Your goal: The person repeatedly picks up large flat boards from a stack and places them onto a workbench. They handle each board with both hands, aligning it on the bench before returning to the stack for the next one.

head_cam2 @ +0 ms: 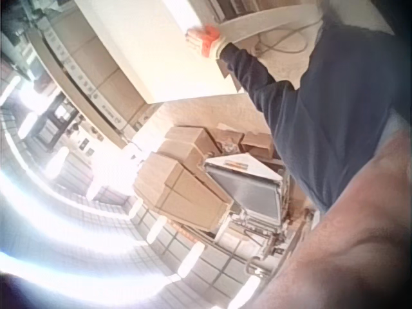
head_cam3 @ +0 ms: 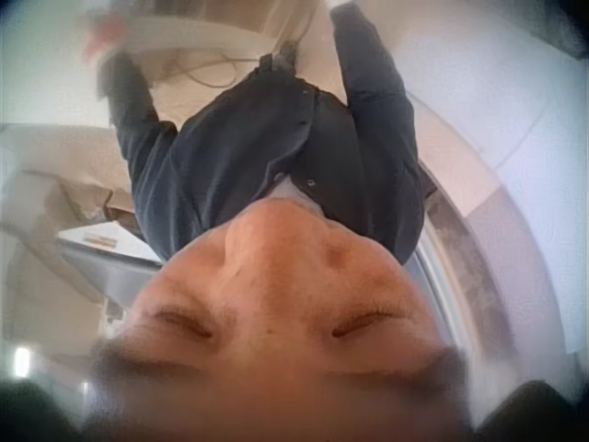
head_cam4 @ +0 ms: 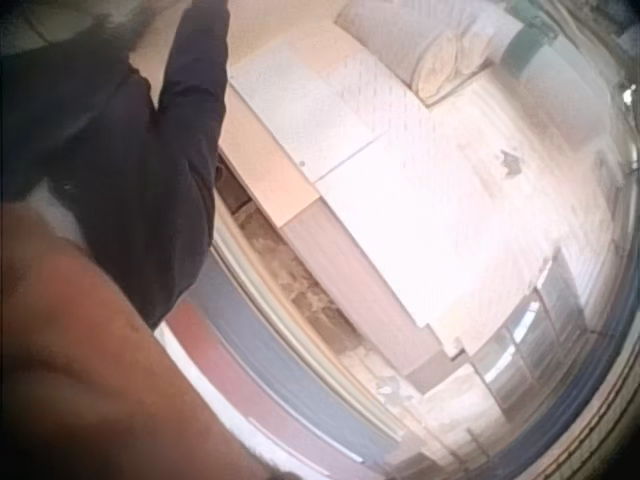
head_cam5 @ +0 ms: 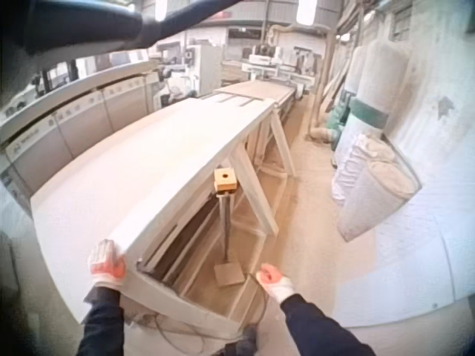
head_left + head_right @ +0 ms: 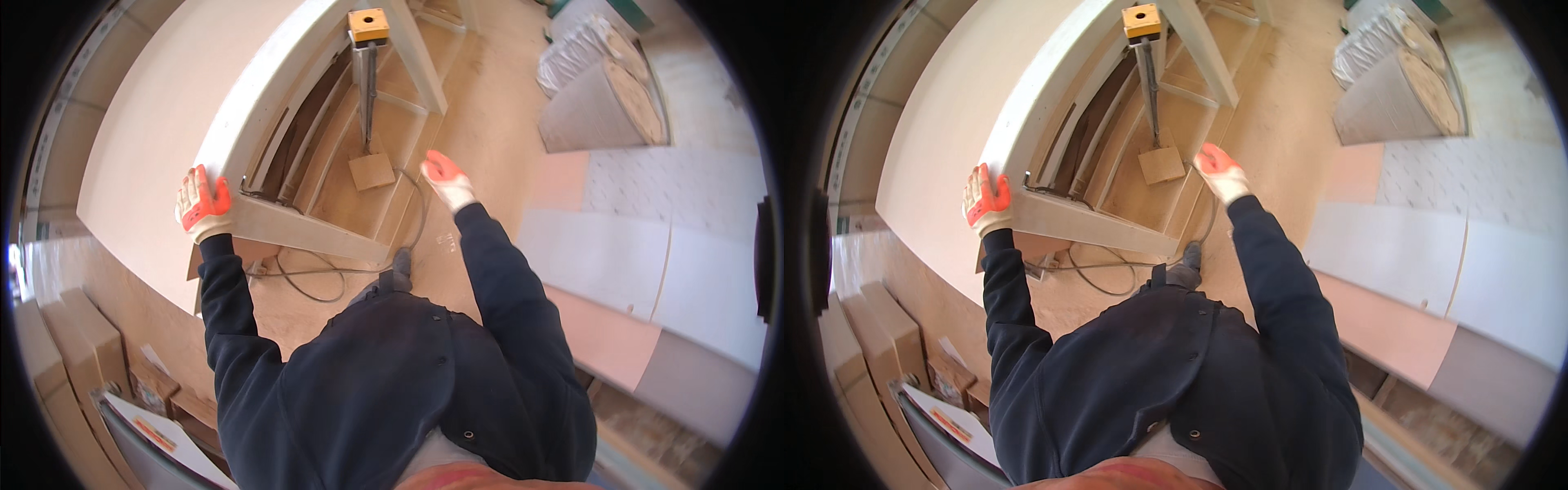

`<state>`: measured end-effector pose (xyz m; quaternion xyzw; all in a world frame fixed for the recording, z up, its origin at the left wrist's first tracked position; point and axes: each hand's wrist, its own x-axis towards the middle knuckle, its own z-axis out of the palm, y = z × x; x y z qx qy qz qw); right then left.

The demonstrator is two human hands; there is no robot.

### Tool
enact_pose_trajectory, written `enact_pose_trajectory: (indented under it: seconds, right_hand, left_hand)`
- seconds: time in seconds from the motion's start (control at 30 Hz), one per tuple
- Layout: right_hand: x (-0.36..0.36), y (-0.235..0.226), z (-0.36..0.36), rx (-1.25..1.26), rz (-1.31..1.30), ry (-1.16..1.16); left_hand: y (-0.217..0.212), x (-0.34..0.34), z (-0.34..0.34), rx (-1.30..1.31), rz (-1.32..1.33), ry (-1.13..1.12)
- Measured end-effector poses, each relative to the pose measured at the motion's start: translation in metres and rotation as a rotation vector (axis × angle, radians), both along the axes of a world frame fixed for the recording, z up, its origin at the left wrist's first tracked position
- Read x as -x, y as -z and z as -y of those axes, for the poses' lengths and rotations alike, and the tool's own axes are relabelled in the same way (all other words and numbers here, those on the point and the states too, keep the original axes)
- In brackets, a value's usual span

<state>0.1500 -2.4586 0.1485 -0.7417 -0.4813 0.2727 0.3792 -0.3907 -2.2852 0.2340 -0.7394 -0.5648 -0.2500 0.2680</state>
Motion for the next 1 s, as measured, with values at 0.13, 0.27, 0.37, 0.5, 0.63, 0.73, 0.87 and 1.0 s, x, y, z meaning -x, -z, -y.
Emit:
enact_pose_trajectory:
  seconds: [0.13,0.27,0.37,0.5,0.63,0.73,0.87,1.0]
  right_hand:
    - [0.022,-0.005,-0.185,0.003,0.198,-0.071]
    - [0.026,0.019,-0.325,-0.125,-0.052,-0.026]
    - [0.015,0.018,-0.367,-0.080,-0.200,-0.264]
    - [-0.026,0.012,-0.358,-0.135,-0.068,-0.394]
    - [-0.116,0.029,-0.355,-0.363,-0.381,-0.506]
    - [-0.193,0.043,-0.364,-0.274,-0.801,-0.571]
    - [-0.277,0.045,-0.337,-0.108,-0.564,-0.412]
    - [-0.320,0.044,-0.308,-0.160,-0.683,-0.346]
  left_hand:
    - [0.006,0.006,0.000,0.054,0.048,-0.050]
    - [-0.004,0.003,0.004,0.127,0.033,-0.103]
    - [-0.009,-0.018,-0.006,0.193,0.210,-0.246]
    - [0.002,-0.052,-0.034,0.129,0.278,-0.530]
    - [0.006,-0.058,-0.045,0.143,0.340,-0.630]
    - [0.007,-0.051,-0.034,0.132,0.324,-0.665]
    - [0.013,-0.045,-0.031,0.088,0.251,-0.620]
    - [0.023,-0.038,-0.033,0.112,0.369,-0.639]
